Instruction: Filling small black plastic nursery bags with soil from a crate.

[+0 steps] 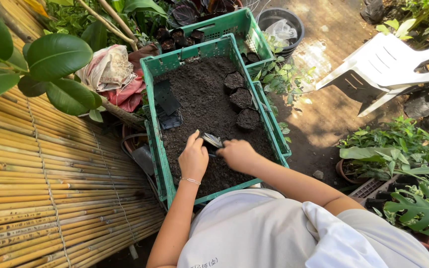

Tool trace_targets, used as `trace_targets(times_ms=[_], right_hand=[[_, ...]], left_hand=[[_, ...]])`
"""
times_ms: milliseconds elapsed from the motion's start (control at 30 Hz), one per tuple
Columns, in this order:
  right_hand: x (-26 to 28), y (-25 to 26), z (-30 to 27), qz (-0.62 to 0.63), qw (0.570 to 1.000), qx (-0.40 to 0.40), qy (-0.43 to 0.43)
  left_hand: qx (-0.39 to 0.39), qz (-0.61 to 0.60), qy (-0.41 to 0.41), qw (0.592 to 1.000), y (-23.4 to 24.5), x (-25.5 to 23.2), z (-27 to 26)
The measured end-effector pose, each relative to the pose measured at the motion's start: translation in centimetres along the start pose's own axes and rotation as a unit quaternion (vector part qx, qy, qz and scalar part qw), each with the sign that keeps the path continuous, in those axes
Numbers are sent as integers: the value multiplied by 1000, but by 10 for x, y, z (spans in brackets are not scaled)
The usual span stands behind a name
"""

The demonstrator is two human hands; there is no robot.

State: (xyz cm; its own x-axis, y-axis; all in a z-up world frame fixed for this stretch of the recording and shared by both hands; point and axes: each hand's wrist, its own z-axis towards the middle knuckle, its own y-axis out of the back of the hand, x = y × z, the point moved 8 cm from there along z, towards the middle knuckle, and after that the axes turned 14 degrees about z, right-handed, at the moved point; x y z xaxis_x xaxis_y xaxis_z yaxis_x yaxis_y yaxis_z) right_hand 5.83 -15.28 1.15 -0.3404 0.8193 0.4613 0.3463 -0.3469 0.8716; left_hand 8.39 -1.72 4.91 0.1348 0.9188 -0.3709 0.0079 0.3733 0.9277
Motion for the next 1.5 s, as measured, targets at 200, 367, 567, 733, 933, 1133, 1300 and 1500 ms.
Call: trace_targets(times_ms=[200, 367, 567, 733, 933, 1133, 1300, 1500], right_hand=[[-1, -17, 3, 73, 996, 51, -8], [-23, 27, 7, 64, 997, -18, -33], [44, 86, -14, 92, 969, -143, 177], [41, 50, -9, 155, 957, -100, 223], [2, -34, 9, 115, 977, 22, 180], [-4, -90, 1, -69, 976, 121, 168], [38, 3, 1, 63, 965, 4, 256], [-38, -13, 16, 86, 993, -36, 73]], left_hand=[[8, 14, 15, 1000, -32, 2, -4], [59, -18, -5, 998, -19, 4, -7], [93, 15, 5, 996, -15, 12, 1], [124, -13, -62, 990, -20, -2, -7], [134, -35, -134, 981, -27, -20, -20], [145, 11, -159, 977, -37, -28, -33], [83, 25, -86, 993, -25, 17, -19], [25, 15, 33, 999, -32, 86, -15]])
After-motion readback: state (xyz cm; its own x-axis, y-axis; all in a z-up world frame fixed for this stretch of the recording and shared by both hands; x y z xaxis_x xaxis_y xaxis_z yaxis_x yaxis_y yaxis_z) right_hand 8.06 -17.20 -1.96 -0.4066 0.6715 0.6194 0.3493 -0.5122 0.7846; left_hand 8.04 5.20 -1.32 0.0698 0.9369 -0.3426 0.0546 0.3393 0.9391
